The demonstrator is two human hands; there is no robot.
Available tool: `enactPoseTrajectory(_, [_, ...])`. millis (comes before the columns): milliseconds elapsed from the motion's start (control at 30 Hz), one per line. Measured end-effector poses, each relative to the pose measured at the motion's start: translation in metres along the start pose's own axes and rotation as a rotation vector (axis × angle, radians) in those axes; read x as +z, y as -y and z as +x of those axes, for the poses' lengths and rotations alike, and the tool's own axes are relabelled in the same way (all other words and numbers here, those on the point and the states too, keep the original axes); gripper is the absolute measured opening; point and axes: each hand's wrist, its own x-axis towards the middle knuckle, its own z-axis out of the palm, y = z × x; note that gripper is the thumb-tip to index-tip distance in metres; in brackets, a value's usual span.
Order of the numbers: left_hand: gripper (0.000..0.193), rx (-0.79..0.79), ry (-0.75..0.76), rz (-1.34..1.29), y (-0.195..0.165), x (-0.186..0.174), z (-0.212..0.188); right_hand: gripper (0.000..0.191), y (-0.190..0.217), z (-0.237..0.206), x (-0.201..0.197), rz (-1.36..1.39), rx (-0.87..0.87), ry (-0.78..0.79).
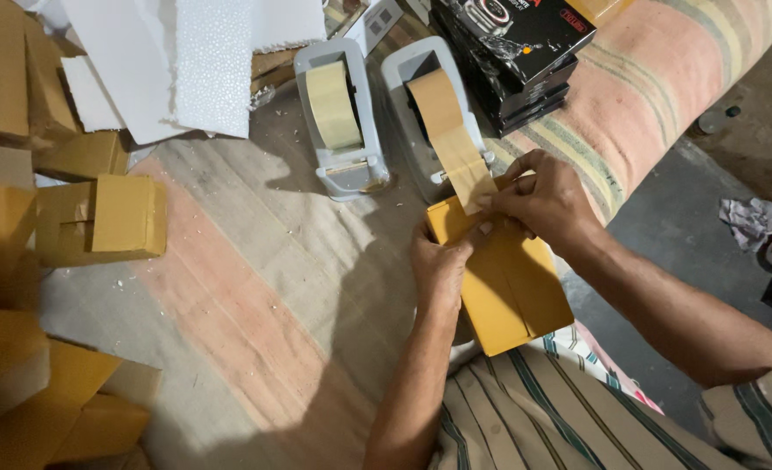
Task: The person sits on a bed and seals small yellow cardboard boxes. They fold box flaps, place white foam sheets inside some boxes, pull brown tape from a tape dispenser, apply the tape across the box seam, press it down, and set finished boxes on a pile beside them.
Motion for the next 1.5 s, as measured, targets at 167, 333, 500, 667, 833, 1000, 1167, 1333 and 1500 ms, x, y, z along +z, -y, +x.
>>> enactPoseTrajectory(167, [0.062,-0.003,-0.044,0.100,-0.002,0.001,0.000,0.041,0.007,-0.002,0.002,-0.025,0.033,-0.009])
enactPoseTrajectory(333, [0.060,-0.011,-0.004,0.043,-0.010,0.003,-0.006,0.039,0.011,-0.001,0.003,-0.065,0.048,-0.002])
enactPoseTrajectory(500, [0.054,0.017,0.013,0.007,-0.016,0.008,-0.008,0.037,0.013,-0.001,0.004,-0.164,0.069,-0.018])
enactPoseTrajectory(667, [0.052,0.025,0.015,0.007,-0.014,0.007,-0.007,0.042,0.016,0.001,0.004,-0.191,0.044,-0.019])
enactPoseTrajectory(833, [0.053,0.091,0.006,0.081,-0.005,0.003,-0.007,0.050,0.011,0.003,-0.001,-0.436,0.081,0.019])
enactPoseTrajectory(1000, [0.056,0.099,0.016,0.072,0.003,-0.002,-0.002,0.081,-0.011,0.000,-0.006,-0.762,0.075,-0.109])
enactPoseTrajectory(1167, [0.067,0.086,0.077,0.087,0.000,-0.008,-0.003,0.098,-0.037,0.015,-0.001,-0.516,-0.034,-0.097])
enactPoseTrajectory(1333, [0.067,0.013,0.013,0.111,-0.013,-0.004,0.002,0.103,-0.050,0.022,0.000,-0.313,0.037,0.030])
enactPoseTrajectory(1500, [0.065,-0.001,0.025,0.122,-0.023,0.003,0.004,0.106,-0.054,0.021,0.000,-0.286,0.012,0.042])
